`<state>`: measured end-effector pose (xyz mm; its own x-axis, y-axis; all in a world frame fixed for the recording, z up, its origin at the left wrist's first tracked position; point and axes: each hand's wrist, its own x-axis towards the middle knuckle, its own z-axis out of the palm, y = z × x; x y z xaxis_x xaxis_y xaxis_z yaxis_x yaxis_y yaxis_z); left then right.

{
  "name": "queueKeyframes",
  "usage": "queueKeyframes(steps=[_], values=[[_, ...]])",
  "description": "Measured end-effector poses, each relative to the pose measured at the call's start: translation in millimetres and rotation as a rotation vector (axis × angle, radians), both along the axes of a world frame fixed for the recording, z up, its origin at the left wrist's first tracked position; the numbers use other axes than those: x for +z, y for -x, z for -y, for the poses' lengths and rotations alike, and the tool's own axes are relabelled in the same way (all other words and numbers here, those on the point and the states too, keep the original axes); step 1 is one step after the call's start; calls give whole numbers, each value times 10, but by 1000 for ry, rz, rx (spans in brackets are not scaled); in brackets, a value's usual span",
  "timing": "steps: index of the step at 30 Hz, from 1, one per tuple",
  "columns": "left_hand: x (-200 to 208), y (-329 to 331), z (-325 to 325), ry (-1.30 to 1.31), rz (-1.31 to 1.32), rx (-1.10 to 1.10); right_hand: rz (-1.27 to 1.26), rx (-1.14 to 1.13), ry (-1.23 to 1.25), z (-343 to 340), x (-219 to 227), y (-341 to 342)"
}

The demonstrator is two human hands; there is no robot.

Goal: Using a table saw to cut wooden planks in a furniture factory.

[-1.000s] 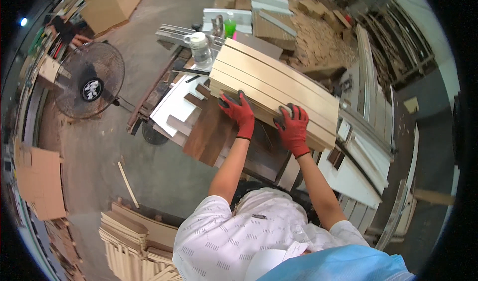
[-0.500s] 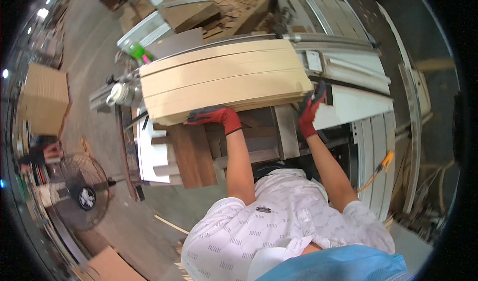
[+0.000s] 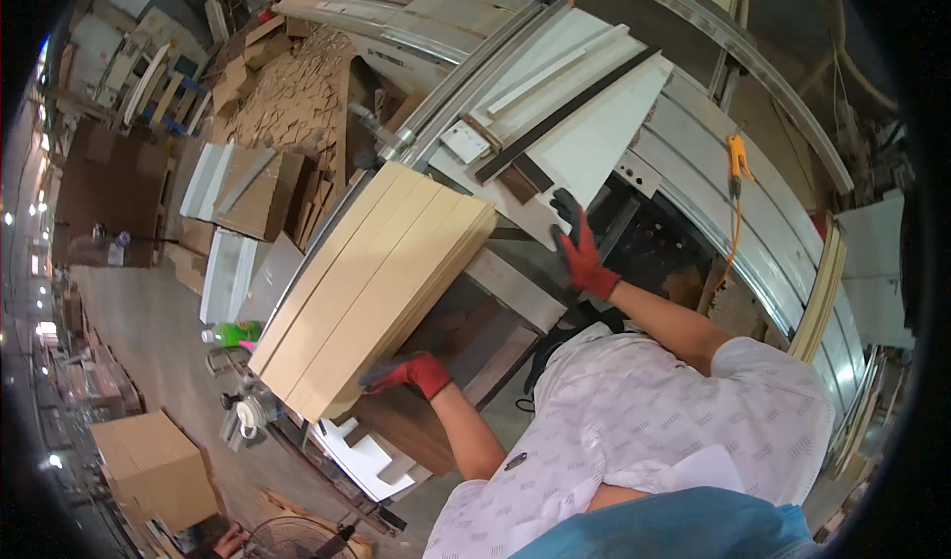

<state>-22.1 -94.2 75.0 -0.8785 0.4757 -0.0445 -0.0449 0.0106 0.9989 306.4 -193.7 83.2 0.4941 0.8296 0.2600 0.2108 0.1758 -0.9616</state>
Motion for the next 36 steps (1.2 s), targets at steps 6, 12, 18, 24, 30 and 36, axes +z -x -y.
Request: queueKeyframes(steps=[6, 12, 18, 24, 30, 36], values=[[20, -816, 607, -206, -284, -415, 43, -349, 103, 1110, -100, -830], [680, -2636, 240, -217, -780, -1145, -10, -608, -4, 2081, 9, -1456], [522, -3623, -828, 365, -1578, -940, -99, -713, 14, 3088, 160, -1765], [177, -3939, -1206, 613, -1807, -786, -119, -886, -7, 4043, 6, -1999], [106, -4278, -1397, 779, -1767, -791, -216, -1107, 19, 4583, -244, -2026], [-386, -4000, -1878, 451, -2077, -927, -200, -1178, 113, 4179, -491, -1922]])
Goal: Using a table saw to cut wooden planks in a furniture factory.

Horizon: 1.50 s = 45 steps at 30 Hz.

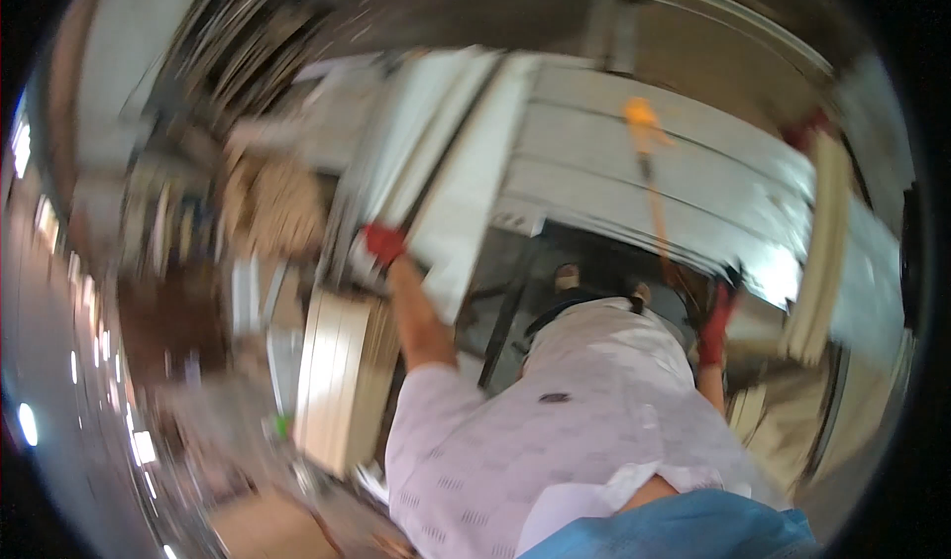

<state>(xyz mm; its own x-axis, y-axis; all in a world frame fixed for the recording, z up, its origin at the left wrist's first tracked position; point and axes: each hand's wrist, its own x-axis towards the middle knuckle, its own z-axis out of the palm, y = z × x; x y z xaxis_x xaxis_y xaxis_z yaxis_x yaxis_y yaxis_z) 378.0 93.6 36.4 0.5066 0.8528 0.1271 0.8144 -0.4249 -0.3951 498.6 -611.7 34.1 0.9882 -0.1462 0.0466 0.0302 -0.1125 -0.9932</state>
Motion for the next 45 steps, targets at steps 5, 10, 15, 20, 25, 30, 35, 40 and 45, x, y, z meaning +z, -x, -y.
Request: queueKeyframes(steps=[5, 10, 15, 20, 25, 30, 35, 40, 45], values=[[-308, 1158, -1095, -141, -33, -25, 18, 150, 96, -1060, 568, 38], [170, 562, -393, -256, 86, -390, 10, 135, 227, -905, 674, 370], [451, 2, 466, 740, 808, -393, -85, -154, 158, -946, 519, 635], [113, -115, 1093, 755, 575, -326, -130, -292, -153, -831, 37, 599], [911, -164, 2299, -213, 178, -479, -158, -676, 26, -200, 12, 699], [284, -278, 1881, 90, 576, -674, -94, -1198, -30, 1029, -232, 399], [186, -853, 2173, 522, 1043, -944, -203, -1219, -633, 2077, -225, 110], [574, -1811, 4509, 1967, 587, -627, -126, -742, -1084, 2612, -665, 138], [71, -2105, 6552, 2384, 63, -461, -178, -546, -1222, 2468, -763, -186]])
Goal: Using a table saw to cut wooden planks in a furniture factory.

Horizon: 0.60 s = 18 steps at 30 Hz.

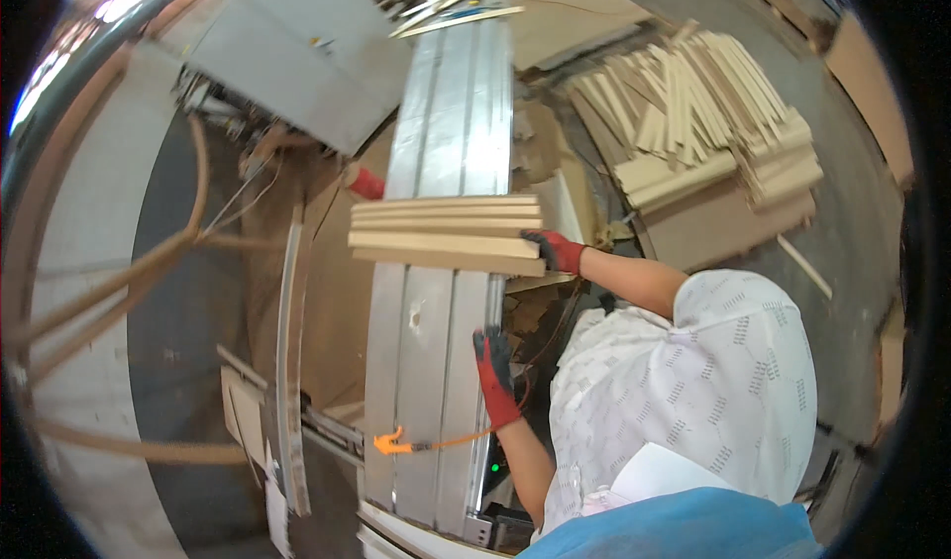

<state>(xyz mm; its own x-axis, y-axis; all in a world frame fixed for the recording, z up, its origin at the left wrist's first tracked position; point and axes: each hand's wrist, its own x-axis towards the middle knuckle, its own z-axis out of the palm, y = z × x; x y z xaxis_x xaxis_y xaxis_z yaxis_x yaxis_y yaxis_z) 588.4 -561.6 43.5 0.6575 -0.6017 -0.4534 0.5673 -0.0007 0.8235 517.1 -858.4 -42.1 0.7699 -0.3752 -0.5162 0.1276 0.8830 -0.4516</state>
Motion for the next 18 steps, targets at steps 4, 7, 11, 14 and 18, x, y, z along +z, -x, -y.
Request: queueKeyframes(steps=[4, 7, 11, 14, 18], values=[[62, 118, 1514, -191, -283, -160, 39, -49, 56, 88, 29, 273], [-51, 158, 1832, 45, -166, -85, 26, -2, 118, -90, 327, 332], [-782, -84, 1862, 14, -219, -36, -334, 166, 554, -100, 452, 456], [-992, -237, 1625, 10, -200, -351, -375, 248, 958, -127, 440, 555], [-534, 444, 1718, -49, -18, -43, -384, 437, 1303, -193, 422, 947]])
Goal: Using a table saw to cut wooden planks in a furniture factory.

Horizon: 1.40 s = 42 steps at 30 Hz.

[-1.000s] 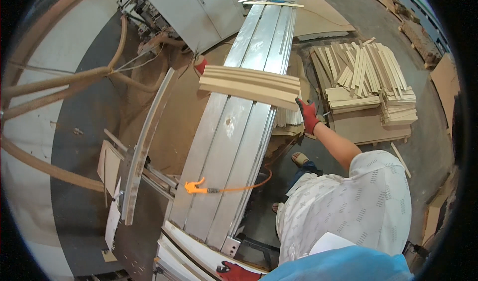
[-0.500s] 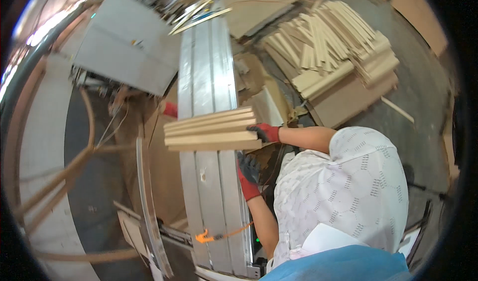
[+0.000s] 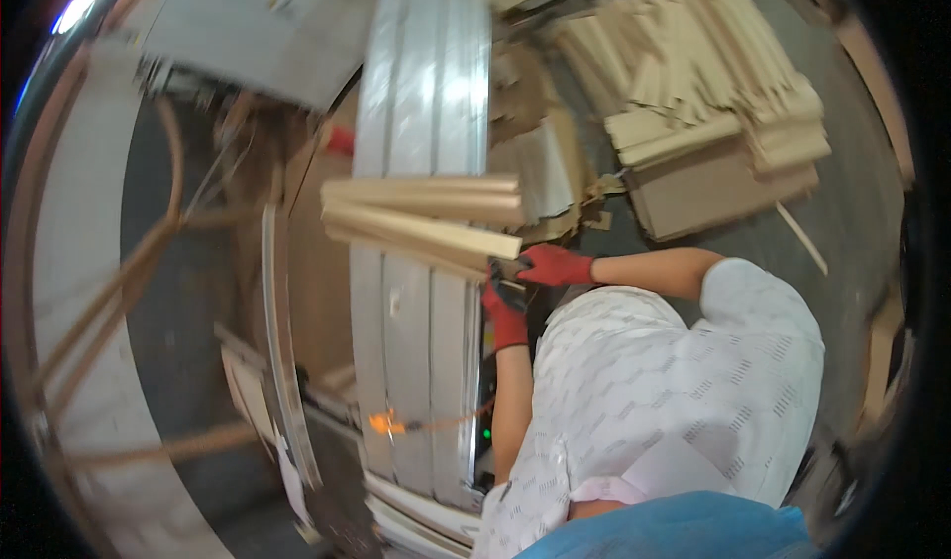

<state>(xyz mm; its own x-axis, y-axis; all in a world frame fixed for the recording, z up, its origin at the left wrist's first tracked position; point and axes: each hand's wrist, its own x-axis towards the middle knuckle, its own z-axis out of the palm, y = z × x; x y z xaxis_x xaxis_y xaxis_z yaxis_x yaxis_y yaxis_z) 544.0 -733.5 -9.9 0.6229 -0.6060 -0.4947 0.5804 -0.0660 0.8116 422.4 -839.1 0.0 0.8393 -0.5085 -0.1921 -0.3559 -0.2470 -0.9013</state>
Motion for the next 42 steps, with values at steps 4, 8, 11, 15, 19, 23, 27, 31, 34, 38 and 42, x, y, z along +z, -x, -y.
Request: queueKeyframes(steps=[4, 8, 11, 15, 19, 23, 27, 31, 34, 38, 42], values=[[65, -48, -297, -115, -301, 278, -152, 283, -3, -87, 471, 8], [621, 40, -346, -28, -349, 310, -159, 207, 217, -95, 620, -40], [575, 57, -493, 295, -273, 307, -120, 327, -86, 3, 522, -243], [367, -27, -611, 189, -204, 332, 1, 307, 215, -129, 454, -221], [427, 65, -541, 18, -206, 374, -131, 419, 310, -196, 807, -132], [327, 61, -468, -12, -172, 557, 66, 280, 257, -209, 670, -149], [111, -18, -590, 150, -191, 360, 225, 313, -437, -195, 463, -380], [199, 29, -554, 146, -210, 524, 149, 208, -41, -199, 570, -358], [147, 1, -623, 99, -84, 506, -1, 270, 104, -262, 830, -256], [259, 91, -567, 85, -96, 510, 121, 374, 147, -275, 695, -202], [475, 121, -520, 243, -376, 564, 170, 474, -20, -349, 749, -317]])
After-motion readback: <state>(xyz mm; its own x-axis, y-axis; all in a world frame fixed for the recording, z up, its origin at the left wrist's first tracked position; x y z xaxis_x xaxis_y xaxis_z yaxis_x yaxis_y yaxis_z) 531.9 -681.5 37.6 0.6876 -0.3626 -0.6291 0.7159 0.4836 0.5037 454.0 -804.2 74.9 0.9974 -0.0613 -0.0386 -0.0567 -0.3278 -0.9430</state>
